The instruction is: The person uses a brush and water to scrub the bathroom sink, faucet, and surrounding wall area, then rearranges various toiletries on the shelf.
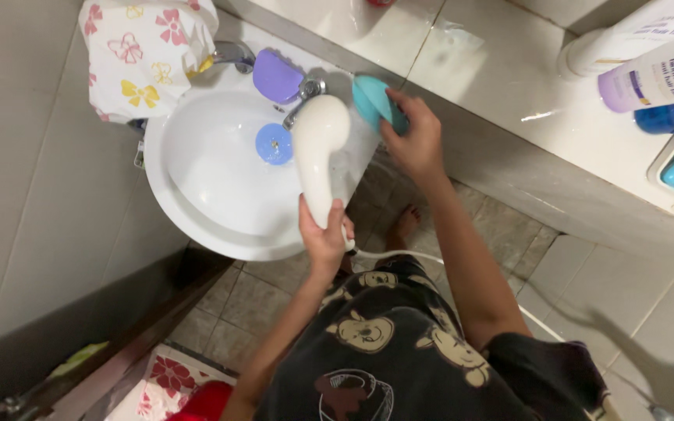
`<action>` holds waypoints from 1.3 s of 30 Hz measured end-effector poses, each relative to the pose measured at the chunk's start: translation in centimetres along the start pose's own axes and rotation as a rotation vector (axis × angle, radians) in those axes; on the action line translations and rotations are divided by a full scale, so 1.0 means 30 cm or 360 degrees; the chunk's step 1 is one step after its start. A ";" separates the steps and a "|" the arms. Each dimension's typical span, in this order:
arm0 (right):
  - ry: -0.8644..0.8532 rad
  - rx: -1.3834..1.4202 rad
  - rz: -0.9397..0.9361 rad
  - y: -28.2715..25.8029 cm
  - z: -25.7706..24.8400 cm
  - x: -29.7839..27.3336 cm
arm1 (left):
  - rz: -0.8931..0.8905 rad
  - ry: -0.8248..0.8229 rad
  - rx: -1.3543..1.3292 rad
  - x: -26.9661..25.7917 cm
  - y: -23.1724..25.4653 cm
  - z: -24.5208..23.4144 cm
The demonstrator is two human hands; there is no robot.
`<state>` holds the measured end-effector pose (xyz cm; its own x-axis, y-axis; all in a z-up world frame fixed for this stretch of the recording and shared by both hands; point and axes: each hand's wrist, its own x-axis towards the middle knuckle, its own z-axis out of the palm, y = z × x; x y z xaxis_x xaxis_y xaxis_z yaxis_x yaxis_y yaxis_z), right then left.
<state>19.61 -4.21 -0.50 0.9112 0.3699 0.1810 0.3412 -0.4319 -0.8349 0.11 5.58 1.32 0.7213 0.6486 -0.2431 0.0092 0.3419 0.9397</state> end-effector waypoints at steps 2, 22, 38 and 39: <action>-0.0021 -0.0014 -0.0012 -0.012 0.019 0.015 | 0.0139 0.0125 -0.0022 -0.038 0.003 -0.032; -0.0096 0.0155 -0.0213 0.109 0.169 0.037 | 0.0077 0.0079 -0.0150 -0.102 0.019 -0.021; 0.0478 0.0076 -0.0374 0.029 0.130 0.588 | -0.0135 -0.0356 0.0267 -0.208 -0.080 0.130; 0.0396 0.0166 0.0005 0.025 0.154 0.620 | -0.0146 -0.0373 0.0275 -0.211 -0.083 0.134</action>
<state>35.74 6.16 -0.17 0.9454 0.1496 0.2896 0.3243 -0.3411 -0.8823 -1.68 -2.11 1.50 0.8521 0.4387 -0.2855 0.1847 0.2582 0.9483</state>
